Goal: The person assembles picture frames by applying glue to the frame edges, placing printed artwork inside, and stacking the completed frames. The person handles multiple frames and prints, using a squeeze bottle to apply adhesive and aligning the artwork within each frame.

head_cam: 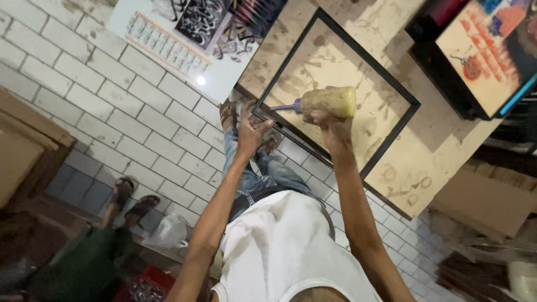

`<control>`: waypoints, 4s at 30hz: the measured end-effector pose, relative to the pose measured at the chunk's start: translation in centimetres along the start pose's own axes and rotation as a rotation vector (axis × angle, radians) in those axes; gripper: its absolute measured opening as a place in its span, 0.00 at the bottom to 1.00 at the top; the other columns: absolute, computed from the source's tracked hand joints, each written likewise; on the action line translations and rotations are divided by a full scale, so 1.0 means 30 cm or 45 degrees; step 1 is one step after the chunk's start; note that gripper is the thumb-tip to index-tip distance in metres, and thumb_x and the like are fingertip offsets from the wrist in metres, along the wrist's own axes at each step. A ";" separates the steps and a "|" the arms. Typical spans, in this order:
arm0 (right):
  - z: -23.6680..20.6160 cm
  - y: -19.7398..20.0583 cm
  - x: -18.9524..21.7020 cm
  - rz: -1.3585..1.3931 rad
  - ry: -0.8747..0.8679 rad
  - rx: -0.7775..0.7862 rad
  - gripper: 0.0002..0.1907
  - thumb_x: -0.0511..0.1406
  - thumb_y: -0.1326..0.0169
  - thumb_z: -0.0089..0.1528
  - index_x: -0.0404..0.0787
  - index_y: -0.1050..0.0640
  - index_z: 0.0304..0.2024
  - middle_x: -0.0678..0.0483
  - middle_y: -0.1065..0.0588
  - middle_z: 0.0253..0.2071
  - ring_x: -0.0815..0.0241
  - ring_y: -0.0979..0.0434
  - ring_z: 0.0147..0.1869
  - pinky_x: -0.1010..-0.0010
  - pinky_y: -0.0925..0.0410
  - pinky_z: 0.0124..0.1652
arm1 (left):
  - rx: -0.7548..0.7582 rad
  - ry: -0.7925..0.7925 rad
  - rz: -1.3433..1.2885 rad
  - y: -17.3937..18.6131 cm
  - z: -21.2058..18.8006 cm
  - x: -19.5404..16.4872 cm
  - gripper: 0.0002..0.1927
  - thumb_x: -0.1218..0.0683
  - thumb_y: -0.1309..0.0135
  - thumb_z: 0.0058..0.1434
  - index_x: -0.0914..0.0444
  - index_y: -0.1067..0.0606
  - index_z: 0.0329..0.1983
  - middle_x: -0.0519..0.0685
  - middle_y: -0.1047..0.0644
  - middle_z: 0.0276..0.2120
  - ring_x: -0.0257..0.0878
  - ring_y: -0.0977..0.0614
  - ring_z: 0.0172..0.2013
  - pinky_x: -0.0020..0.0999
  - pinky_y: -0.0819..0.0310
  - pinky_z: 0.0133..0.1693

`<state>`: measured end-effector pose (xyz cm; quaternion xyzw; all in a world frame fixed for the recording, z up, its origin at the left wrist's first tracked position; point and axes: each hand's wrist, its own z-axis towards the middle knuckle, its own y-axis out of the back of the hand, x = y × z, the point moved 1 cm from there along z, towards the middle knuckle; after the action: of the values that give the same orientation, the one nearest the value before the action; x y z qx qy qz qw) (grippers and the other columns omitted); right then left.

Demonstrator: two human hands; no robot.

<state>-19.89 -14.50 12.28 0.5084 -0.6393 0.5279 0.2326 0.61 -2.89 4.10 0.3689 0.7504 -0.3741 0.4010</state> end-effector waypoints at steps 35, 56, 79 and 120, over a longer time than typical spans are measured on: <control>0.283 -0.039 0.041 -0.217 0.523 0.118 0.18 0.34 0.48 0.69 0.35 0.24 0.60 0.48 0.20 0.46 0.55 0.18 0.47 0.61 0.21 0.48 | 0.149 0.193 -0.145 0.053 0.035 -0.029 0.36 0.66 0.38 0.55 0.67 0.40 0.65 0.49 0.18 0.38 0.35 0.15 0.37 0.27 0.19 0.37; 0.371 -0.063 0.209 -1.206 1.221 -0.132 0.27 0.32 0.28 0.61 0.35 0.25 0.59 0.46 0.22 0.60 0.48 0.21 0.66 0.58 0.27 0.64 | 0.191 0.240 -0.436 -0.001 0.052 0.051 0.22 0.69 0.39 0.59 0.66 0.34 0.53 0.54 0.20 0.43 0.41 0.16 0.42 0.40 0.14 0.43; -0.013 0.610 0.554 -1.907 1.098 -0.511 0.28 0.38 0.27 0.54 0.42 0.21 0.55 0.44 0.19 0.45 0.46 0.16 0.46 0.59 0.22 0.42 | 0.203 0.239 -0.367 -0.015 0.046 0.014 0.18 0.70 0.42 0.59 0.69 0.30 0.52 0.58 0.19 0.42 0.46 0.15 0.41 0.48 0.13 0.43; 0.026 -0.193 -0.013 -0.903 0.330 0.192 0.27 0.30 0.27 0.53 0.32 0.22 0.53 0.45 0.17 0.45 0.57 0.15 0.46 0.67 0.18 0.43 | 0.418 0.432 -0.646 0.000 0.054 0.017 0.36 0.30 0.65 0.70 0.64 0.33 0.59 0.57 0.23 0.52 0.51 0.20 0.55 0.60 0.24 0.56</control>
<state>-14.37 -14.61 14.24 0.6427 -0.3482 0.5202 0.4417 0.91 -4.14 3.01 0.2871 0.8040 -0.5110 0.1002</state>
